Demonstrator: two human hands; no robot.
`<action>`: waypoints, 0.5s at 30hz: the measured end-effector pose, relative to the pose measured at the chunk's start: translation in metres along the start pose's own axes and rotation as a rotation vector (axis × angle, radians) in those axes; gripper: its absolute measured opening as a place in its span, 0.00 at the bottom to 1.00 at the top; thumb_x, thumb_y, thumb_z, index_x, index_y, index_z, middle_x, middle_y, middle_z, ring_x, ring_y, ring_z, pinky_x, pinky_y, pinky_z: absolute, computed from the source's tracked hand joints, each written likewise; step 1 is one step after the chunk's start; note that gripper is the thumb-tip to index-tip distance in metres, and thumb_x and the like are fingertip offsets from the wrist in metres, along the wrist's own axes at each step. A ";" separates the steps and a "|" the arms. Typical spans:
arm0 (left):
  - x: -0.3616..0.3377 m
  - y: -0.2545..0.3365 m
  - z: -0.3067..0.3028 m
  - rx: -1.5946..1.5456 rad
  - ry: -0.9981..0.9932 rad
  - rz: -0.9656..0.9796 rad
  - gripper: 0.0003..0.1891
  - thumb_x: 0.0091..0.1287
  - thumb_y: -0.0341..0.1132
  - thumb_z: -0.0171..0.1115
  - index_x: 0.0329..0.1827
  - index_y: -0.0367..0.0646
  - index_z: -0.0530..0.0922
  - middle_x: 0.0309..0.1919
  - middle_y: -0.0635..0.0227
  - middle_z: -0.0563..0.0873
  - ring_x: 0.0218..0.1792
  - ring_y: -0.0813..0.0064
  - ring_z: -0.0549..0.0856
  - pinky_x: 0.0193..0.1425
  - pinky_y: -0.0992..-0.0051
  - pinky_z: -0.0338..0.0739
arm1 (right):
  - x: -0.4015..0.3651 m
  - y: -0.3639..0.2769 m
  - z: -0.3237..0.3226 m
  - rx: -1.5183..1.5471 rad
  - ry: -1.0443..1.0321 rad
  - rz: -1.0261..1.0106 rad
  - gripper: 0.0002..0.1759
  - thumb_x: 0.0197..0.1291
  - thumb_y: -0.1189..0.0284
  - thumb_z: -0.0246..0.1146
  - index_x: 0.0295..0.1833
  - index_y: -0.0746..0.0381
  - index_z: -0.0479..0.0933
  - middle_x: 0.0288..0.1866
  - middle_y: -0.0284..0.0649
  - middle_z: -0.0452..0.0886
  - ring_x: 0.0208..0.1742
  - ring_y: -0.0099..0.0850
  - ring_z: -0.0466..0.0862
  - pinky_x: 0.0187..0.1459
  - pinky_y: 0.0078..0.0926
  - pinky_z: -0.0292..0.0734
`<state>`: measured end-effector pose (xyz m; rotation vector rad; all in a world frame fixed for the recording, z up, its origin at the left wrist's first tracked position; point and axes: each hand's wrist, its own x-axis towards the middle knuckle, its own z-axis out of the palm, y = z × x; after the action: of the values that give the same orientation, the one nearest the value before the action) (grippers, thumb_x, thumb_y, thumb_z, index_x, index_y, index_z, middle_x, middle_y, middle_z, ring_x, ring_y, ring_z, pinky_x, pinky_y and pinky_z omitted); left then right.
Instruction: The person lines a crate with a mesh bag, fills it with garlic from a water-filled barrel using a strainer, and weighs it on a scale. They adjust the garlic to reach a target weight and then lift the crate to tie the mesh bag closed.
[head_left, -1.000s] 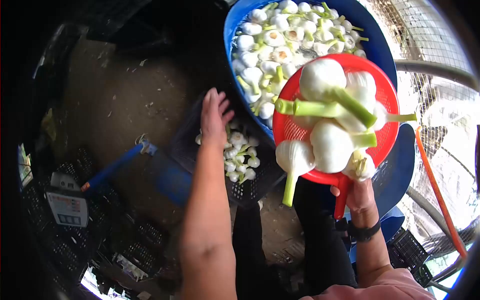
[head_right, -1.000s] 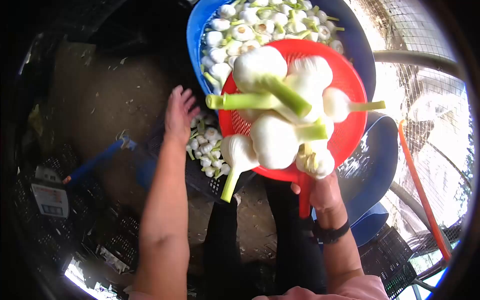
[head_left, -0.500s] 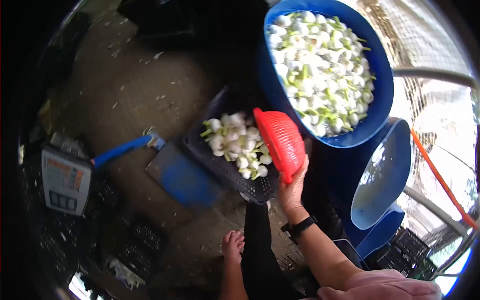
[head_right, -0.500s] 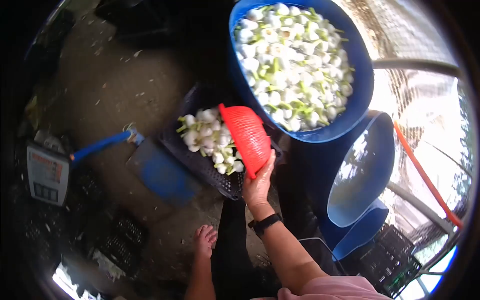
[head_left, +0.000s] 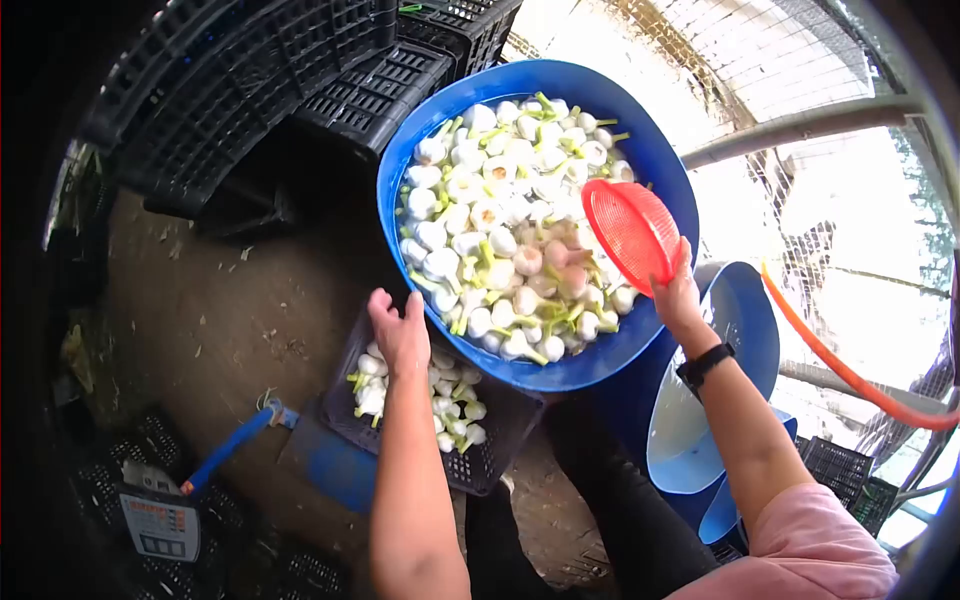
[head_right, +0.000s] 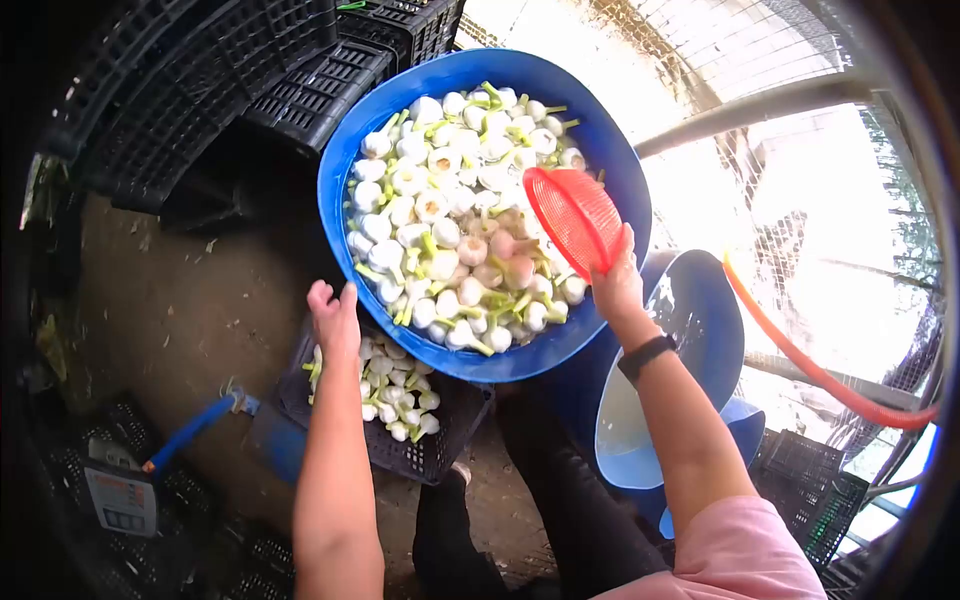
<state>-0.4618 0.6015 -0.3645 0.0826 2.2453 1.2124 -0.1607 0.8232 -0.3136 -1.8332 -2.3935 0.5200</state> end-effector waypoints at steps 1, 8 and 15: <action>0.019 0.004 0.016 0.074 0.033 0.003 0.34 0.60 0.45 0.60 0.64 0.33 0.60 0.60 0.47 0.69 0.59 0.53 0.71 0.63 0.64 0.65 | 0.015 0.001 0.010 -0.082 -0.067 0.092 0.43 0.57 0.69 0.57 0.73 0.56 0.40 0.58 0.60 0.69 0.50 0.56 0.77 0.51 0.45 0.73; 0.041 0.007 0.060 0.204 0.184 -0.040 0.31 0.64 0.45 0.57 0.61 0.26 0.63 0.52 0.43 0.76 0.52 0.49 0.77 0.58 0.61 0.68 | 0.066 0.025 0.104 0.026 -0.249 0.166 0.45 0.52 0.72 0.56 0.73 0.53 0.40 0.59 0.58 0.70 0.52 0.55 0.76 0.54 0.44 0.72; 0.036 0.016 0.066 0.227 0.207 0.001 0.24 0.63 0.37 0.59 0.56 0.27 0.67 0.48 0.46 0.79 0.47 0.52 0.80 0.52 0.63 0.72 | 0.141 0.028 0.195 0.247 -0.629 0.336 0.29 0.52 0.68 0.57 0.62 0.63 0.64 0.38 0.52 0.82 0.39 0.46 0.84 0.39 0.37 0.79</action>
<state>-0.4611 0.6715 -0.3961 0.0485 2.5576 1.0006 -0.2267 0.9212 -0.5250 -2.1977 -2.1728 1.5506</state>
